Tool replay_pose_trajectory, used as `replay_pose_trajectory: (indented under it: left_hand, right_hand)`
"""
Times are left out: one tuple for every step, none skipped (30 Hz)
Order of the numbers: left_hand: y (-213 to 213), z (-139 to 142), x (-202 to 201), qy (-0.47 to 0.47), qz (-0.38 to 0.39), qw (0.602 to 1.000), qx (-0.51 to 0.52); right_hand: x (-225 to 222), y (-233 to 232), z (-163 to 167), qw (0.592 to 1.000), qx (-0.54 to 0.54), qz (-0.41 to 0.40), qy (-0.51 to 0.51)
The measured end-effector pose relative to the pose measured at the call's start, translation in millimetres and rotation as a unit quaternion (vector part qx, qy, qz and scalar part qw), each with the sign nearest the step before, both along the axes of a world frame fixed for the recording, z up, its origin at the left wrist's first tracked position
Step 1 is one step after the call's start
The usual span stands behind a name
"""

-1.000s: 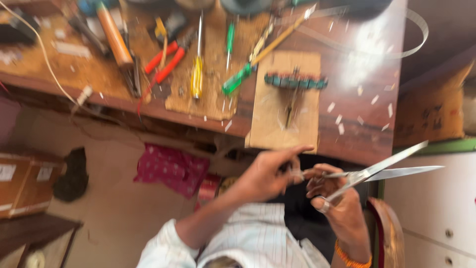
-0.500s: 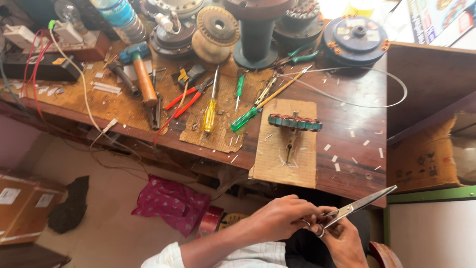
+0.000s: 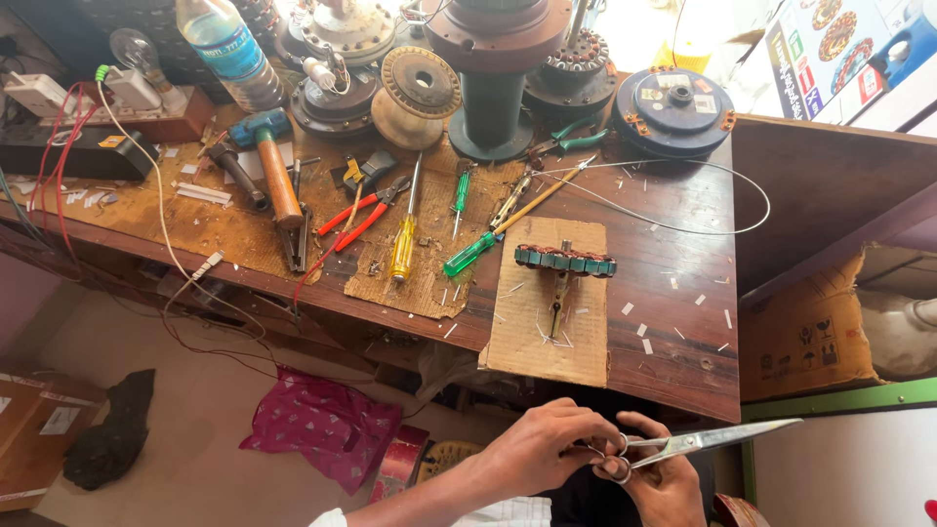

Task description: The person uses scissors to cut small white insulating sleeves and places them onto the copper windings of a stator component. They repeatedly pick up sleeves, cut them, and slide them onto the wires.

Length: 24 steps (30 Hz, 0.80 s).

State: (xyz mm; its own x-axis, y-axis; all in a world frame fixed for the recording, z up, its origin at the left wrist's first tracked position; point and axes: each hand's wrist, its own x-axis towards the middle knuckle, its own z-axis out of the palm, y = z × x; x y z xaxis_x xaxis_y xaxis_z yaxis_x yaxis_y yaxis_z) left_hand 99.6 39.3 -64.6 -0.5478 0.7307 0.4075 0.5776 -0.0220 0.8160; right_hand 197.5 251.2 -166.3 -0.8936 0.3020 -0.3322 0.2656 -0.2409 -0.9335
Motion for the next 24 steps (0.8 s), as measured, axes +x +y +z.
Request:
replay_pose_trajectory:
  left_hand:
    - [1,-2,0,-0.120,-0.007,0.993,-0.005]
    - [2,-4,0,-0.240,-0.013,0.971,-0.011]
    - [3,-7,0,-0.356,-0.019,0.934,-0.017]
    - [4,-10,0,-0.389,-0.013,0.921,-0.003]
    - [6,-13,1,-0.422,-0.006,0.907,0.011]
    - [7,-16,2,-0.452,0.000,0.891,0.025]
    - [7,-19,4,-0.449,0.005,0.893,0.036]
    - [8,-22,5,-0.445,0.009,0.894,0.046]
    - [7,-24,7,-0.442,0.014,0.895,0.056]
    - [6,-26,7,-0.426,0.021,0.903,0.057]
    - [5,-27,8,-0.411,0.028,0.909,0.059]
    - [3,-27,9,-0.395,0.035,0.916,0.060]
    - [1,-27,9,-0.299,0.041,0.951,0.066]
    - [-2,-26,9,-0.200,0.047,0.976,0.072]
    - [-4,-24,9,-0.099,0.053,0.991,0.077]
    - [-6,-21,8,-0.040,0.058,0.994,0.085]
    - [-8,-18,7,0.018,0.064,0.994,0.091]
    - [-9,-15,6,0.077,0.069,0.990,0.097]
    - [-9,-11,5,0.049,0.070,0.990,0.112]
    - [-7,-8,4,0.018,0.071,0.989,0.126]
    - [-6,-5,3,-0.015,0.072,0.988,0.139]
    - [-3,-3,1,-0.101,0.065,0.982,0.146]
    - [-2,-1,0,-0.191,0.059,0.968,0.149]
    - [-2,0,0,-0.238,0.056,0.959,0.141]
  right_hand:
    - [0,0,0,1.000,-0.010,-0.002,0.025]
    - [1,-1,0,0.999,-0.020,-0.004,0.049]
    - [1,-2,0,0.999,-0.001,-0.006,0.039]
    - [2,-3,1,0.999,0.018,-0.008,0.029]
    - [2,-5,1,0.999,0.037,-0.008,0.020]
    - [2,-8,2,0.998,0.038,-0.008,0.039]
    - [2,-11,3,0.998,0.039,-0.008,0.058]
    - [1,-15,4,0.996,0.040,-0.007,0.077]
    - [0,-19,5,0.996,0.045,-0.012,0.079]
    - [-1,-24,7,0.995,0.049,-0.018,0.081]
    - [-2,-28,10,0.995,0.053,-0.025,0.083]
    - [-4,-33,13,0.995,0.060,-0.032,0.079]
    - [-5,-37,16,0.994,0.067,-0.040,0.075]
    - [-7,-41,20,0.994,0.073,-0.049,0.071]
    - [-9,-44,26,0.993,0.069,-0.049,0.078]
    - [-11,-47,31,0.993,0.064,-0.050,0.085]
    - [-12,-48,38,0.993,0.059,-0.051,0.092]
    - [-14,-49,45,0.991,0.081,-0.042,0.099]
    - [-15,-48,52,0.989,0.102,-0.034,0.104]
    - [-16,-47,59,0.986,0.122,-0.025,0.106]
    - [-16,-46,67,0.983,0.136,-0.020,0.120]
    - [-16,-44,74,0.980,0.147,-0.016,0.129]
    - [-15,-41,81,0.979,0.157,-0.012,0.132]
    - [-14,-39,86,0.978,0.154,-0.010,0.142]
